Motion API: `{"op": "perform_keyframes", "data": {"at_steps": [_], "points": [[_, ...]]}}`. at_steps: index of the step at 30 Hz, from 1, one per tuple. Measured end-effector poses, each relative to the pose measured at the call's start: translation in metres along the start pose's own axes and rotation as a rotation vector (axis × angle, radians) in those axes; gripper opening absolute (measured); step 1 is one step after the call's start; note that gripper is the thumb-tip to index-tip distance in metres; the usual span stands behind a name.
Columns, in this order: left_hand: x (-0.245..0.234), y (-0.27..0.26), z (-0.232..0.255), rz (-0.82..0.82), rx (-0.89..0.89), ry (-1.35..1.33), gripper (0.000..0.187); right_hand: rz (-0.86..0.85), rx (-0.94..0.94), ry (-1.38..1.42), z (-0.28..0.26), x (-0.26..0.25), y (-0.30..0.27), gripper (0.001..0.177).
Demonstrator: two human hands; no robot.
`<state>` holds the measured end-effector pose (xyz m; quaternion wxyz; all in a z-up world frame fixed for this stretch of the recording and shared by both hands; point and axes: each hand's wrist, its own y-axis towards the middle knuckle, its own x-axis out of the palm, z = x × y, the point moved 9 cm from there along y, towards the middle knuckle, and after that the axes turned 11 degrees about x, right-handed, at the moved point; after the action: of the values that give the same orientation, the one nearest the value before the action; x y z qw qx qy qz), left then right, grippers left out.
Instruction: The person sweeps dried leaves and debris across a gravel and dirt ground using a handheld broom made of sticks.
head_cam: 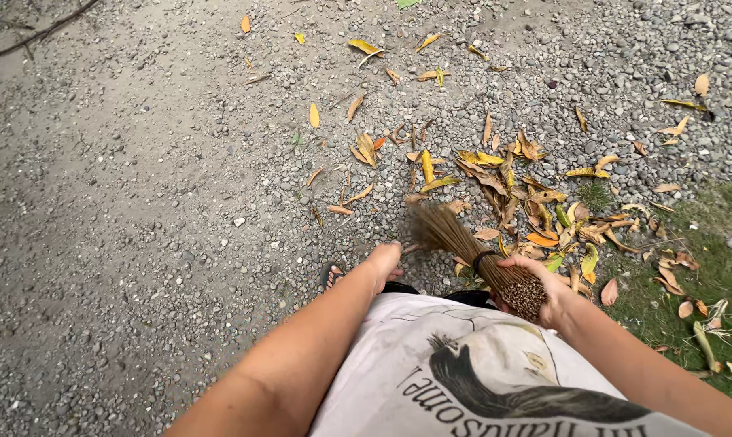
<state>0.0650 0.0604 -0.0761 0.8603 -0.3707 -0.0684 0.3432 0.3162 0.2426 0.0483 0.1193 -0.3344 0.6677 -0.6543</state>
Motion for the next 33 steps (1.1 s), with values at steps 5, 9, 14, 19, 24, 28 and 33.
{"op": "perform_keyframes", "data": {"at_steps": [5,9,14,19,24,28,33], "points": [[0.001,-0.015,-0.010,0.057,-0.086,-0.037,0.054,0.181,-0.043,-0.045,-0.005,-0.007,-0.019,0.042],[0.005,-0.005,0.004,0.053,-0.065,-0.033,0.051,-0.023,-0.037,-0.021,-0.013,-0.014,-0.004,0.040],[0.011,0.005,0.014,0.024,-0.008,-0.050,0.052,-0.218,-0.086,0.029,-0.021,-0.017,0.047,0.040],[-0.006,0.007,0.006,0.036,-0.026,-0.081,0.050,0.171,-0.109,0.071,-0.032,-0.009,0.025,0.037],[-0.022,0.011,-0.001,0.031,-0.036,-0.084,0.050,0.137,-0.153,0.087,-0.063,0.041,-0.013,0.039],[-0.034,0.014,0.003,0.041,-0.053,-0.092,0.051,-0.128,-0.024,0.095,-0.046,0.104,0.007,0.042],[-0.067,0.024,0.025,0.019,-0.004,-0.094,0.053,-0.351,0.314,0.110,-0.032,0.166,0.030,0.038]]}}
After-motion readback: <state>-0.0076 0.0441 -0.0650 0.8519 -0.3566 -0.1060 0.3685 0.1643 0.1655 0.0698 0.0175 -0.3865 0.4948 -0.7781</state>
